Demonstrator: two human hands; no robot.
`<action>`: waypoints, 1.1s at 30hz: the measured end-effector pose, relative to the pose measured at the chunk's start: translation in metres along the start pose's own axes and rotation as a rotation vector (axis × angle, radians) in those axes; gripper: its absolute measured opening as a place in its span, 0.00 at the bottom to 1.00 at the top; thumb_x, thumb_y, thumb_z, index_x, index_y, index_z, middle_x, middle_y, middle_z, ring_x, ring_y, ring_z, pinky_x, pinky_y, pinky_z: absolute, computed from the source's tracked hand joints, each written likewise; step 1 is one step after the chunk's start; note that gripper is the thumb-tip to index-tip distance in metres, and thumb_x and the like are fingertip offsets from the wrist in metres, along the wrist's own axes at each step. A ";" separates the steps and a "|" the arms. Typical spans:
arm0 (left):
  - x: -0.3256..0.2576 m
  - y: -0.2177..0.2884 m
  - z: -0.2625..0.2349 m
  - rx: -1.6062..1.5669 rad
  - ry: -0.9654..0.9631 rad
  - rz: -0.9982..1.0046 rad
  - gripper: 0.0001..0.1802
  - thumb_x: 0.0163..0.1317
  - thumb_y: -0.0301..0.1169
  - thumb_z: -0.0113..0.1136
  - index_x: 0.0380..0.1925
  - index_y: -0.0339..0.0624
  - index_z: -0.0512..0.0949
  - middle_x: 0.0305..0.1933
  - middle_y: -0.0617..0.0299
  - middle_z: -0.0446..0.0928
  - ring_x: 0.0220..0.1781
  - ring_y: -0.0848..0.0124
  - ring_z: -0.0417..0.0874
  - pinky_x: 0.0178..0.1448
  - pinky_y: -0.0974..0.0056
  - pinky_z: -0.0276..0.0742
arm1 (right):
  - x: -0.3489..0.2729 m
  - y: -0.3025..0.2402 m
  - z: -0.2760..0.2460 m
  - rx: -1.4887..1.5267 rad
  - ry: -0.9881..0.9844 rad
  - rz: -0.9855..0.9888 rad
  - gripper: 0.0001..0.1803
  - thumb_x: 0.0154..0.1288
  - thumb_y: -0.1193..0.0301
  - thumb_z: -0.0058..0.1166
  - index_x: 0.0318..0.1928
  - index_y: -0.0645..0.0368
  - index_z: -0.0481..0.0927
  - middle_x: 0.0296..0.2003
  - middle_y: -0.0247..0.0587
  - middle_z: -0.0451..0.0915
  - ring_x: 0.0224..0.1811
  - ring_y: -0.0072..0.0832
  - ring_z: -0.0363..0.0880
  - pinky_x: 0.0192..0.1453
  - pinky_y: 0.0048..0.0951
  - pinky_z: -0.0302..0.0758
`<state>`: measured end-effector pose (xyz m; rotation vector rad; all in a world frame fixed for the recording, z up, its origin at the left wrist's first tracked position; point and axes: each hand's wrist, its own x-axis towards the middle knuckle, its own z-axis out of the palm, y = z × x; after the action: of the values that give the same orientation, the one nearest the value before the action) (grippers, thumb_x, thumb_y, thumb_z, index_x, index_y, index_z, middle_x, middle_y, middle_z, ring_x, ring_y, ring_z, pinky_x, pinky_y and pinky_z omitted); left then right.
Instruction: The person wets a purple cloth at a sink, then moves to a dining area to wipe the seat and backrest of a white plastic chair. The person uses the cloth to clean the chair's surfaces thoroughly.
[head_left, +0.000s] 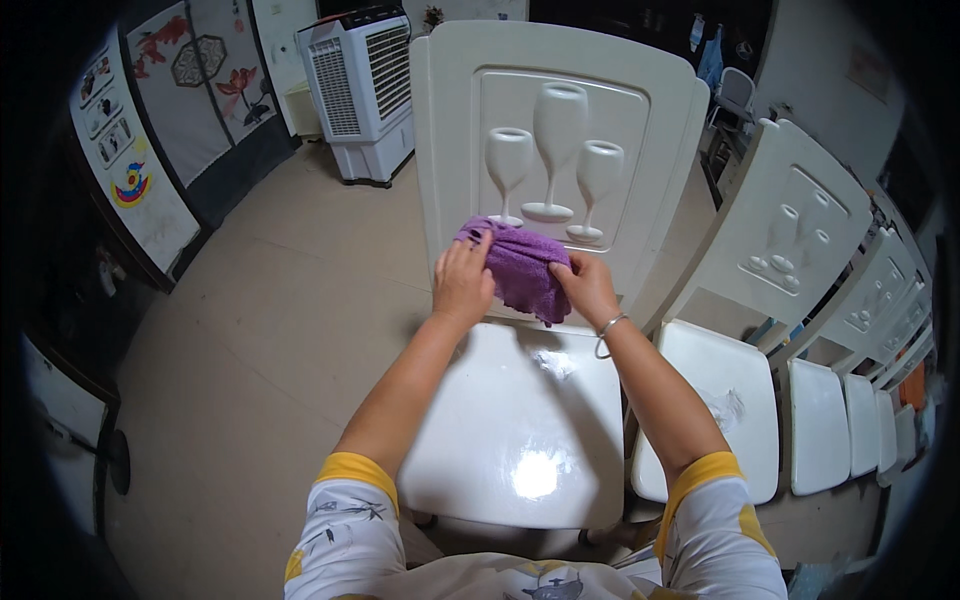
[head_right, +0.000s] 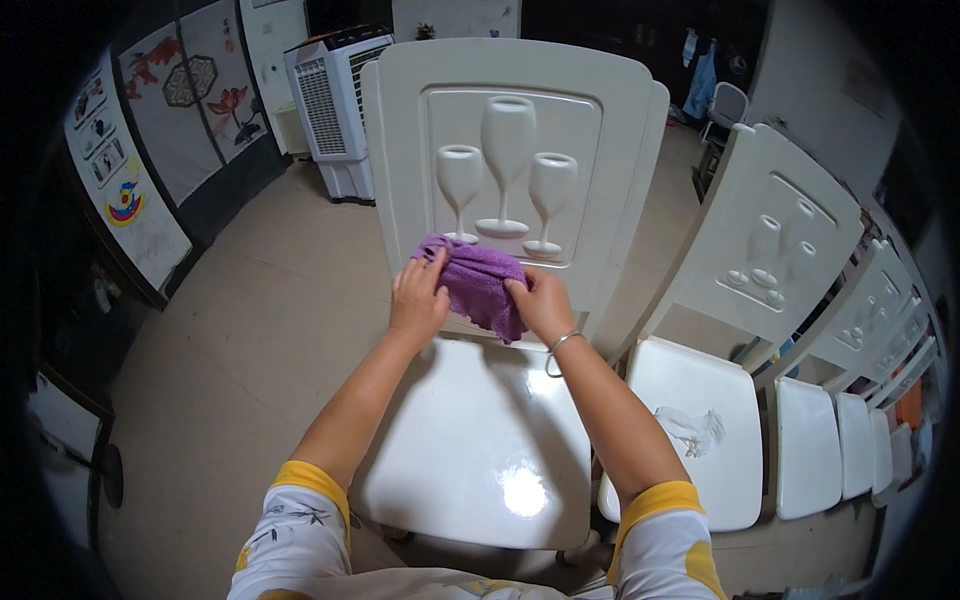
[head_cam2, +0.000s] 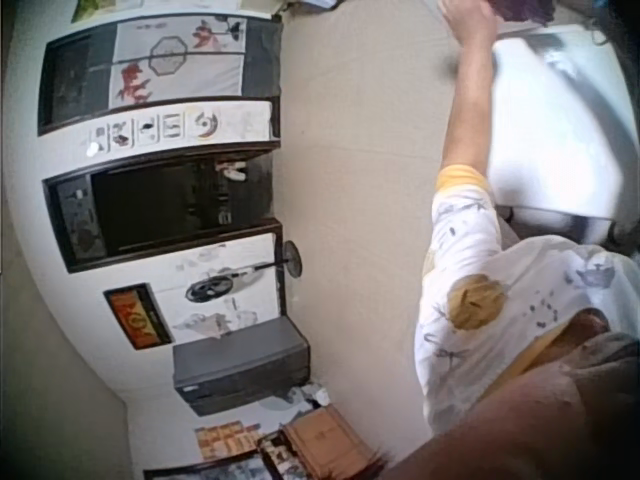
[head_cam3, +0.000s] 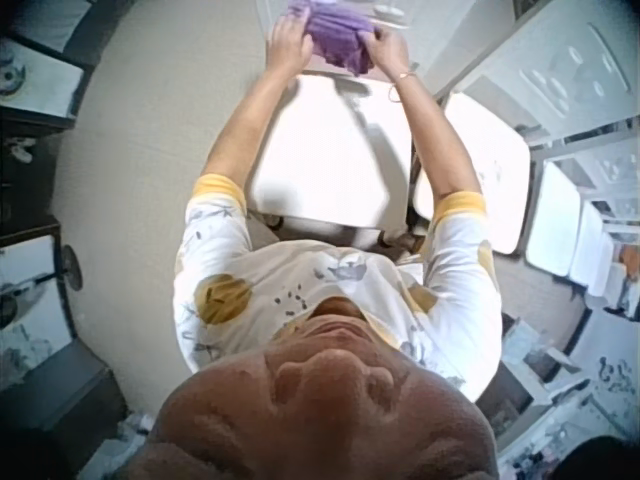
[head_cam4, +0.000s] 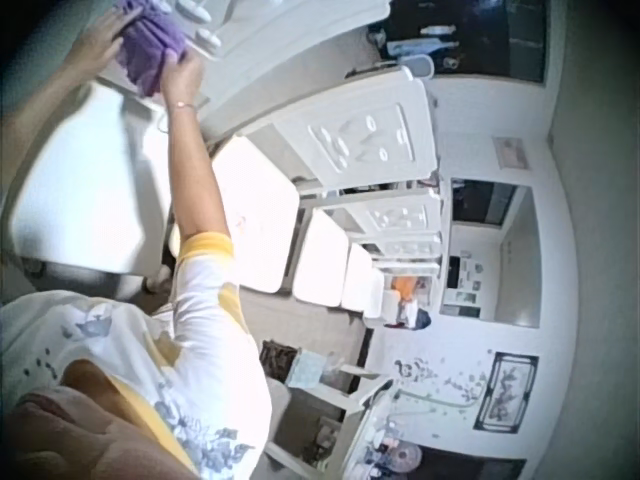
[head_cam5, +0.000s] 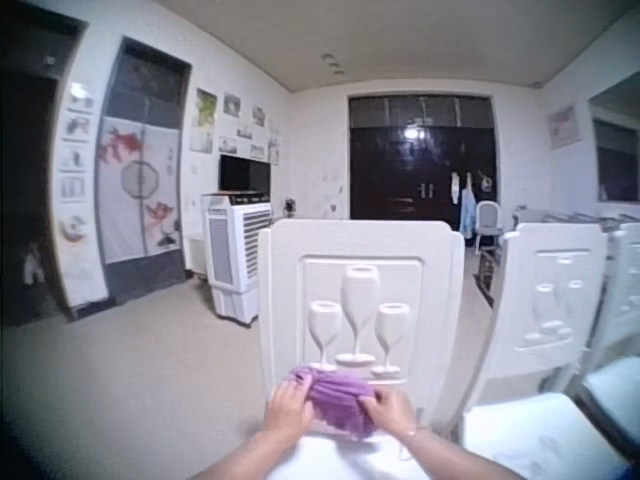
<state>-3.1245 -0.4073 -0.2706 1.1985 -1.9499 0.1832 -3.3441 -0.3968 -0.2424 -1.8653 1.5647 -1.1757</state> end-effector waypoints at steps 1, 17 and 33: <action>0.001 -0.001 -0.006 -0.029 0.009 -0.038 0.34 0.55 0.30 0.57 0.66 0.47 0.65 0.59 0.47 0.70 0.66 0.51 0.66 0.71 0.48 0.55 | 0.000 -0.004 -0.006 0.204 -0.077 0.127 0.11 0.63 0.65 0.58 0.40 0.60 0.80 0.23 0.36 0.81 0.23 0.23 0.77 0.29 0.27 0.73; 0.020 0.036 -0.007 -1.270 -0.050 -0.746 0.25 0.66 0.33 0.58 0.62 0.39 0.68 0.42 0.62 0.78 0.37 0.79 0.79 0.29 0.74 0.72 | -0.029 -0.048 -0.041 1.575 -0.209 0.218 0.15 0.76 0.64 0.42 0.53 0.61 0.73 0.49 0.39 0.78 0.52 0.30 0.77 0.62 0.33 0.73; 0.095 0.050 -0.015 -0.291 0.091 0.131 0.36 0.58 0.23 0.54 0.68 0.38 0.59 0.59 0.45 0.73 0.65 0.52 0.71 0.67 0.50 0.64 | 0.036 -0.066 -0.015 -0.457 0.361 -0.476 0.13 0.55 0.76 0.54 0.43 0.60 0.72 0.46 0.49 0.72 0.37 0.46 0.78 0.36 0.43 0.76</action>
<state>-3.1764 -0.4377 -0.1799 0.8598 -1.8991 0.0189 -3.3183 -0.4098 -0.1712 -2.5395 1.7435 -1.5206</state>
